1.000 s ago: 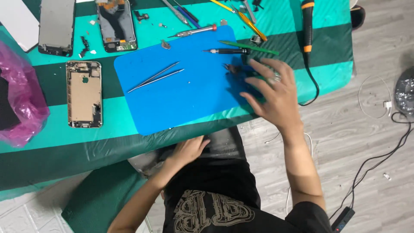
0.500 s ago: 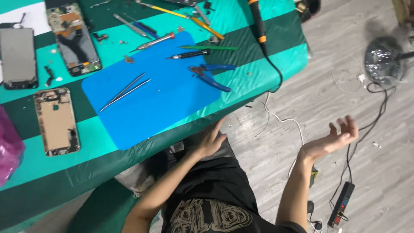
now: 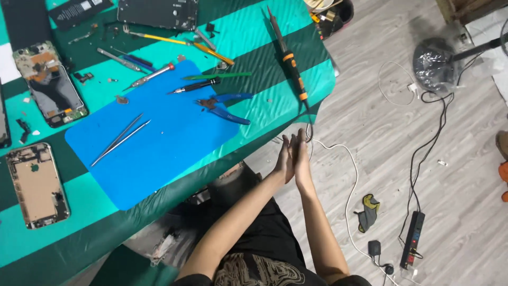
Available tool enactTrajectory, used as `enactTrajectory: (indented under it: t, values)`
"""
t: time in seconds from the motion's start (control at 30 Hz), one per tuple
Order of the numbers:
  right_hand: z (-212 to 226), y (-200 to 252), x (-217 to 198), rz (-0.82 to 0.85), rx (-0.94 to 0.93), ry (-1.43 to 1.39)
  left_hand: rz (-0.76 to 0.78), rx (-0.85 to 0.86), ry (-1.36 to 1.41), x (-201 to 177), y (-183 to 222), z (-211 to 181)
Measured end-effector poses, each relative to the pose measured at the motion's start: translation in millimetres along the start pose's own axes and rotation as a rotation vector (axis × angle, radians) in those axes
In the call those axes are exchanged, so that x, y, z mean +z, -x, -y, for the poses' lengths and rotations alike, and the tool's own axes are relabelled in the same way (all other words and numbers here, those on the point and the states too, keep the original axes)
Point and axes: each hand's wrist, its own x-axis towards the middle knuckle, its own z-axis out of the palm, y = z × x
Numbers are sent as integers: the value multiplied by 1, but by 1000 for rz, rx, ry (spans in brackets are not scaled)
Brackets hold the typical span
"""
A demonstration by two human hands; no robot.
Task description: Repairing a mobile phone by disassembling and manipulating internal components using various tools
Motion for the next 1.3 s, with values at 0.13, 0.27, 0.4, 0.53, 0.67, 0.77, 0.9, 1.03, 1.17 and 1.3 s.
enactTrajectory:
  t: [0.13, 0.27, 0.4, 0.53, 0.67, 0.77, 0.9, 1.03, 1.17, 1.3]
  values:
    - [16, 3, 2, 85, -225, -338, -29, -10, 216, 1, -7, 3]
    - [40, -4, 2, 126, -290, -980, -62, -23, 441, 4, -10, 2]
    - [55, -2, -13, 2, -122, -1271, -80, -44, 606, -14, -27, 17]
    - [44, -1, -20, 24, -74, -1508, -64, -51, 704, -26, -28, 14]
    - [39, -1, -26, 37, -69, -1555, -75, -52, 749, -8, -20, -11]
    - [47, 0, -28, 15, -63, -1516, -72, -52, 781, -13, -22, -9]
    - [54, -5, -35, 24, -71, -1487, -86, -55, 781, -10, -19, -12]
    - [75, -15, -48, 6, -74, -1457, -41, -62, 774, -11, -17, -12]
    - [97, -26, -57, 23, -55, -1449, -4, -74, 759, -2, -15, -21]
    - [107, -36, -66, 24, -58, -1327, 5, -70, 733, -7, -18, -18]
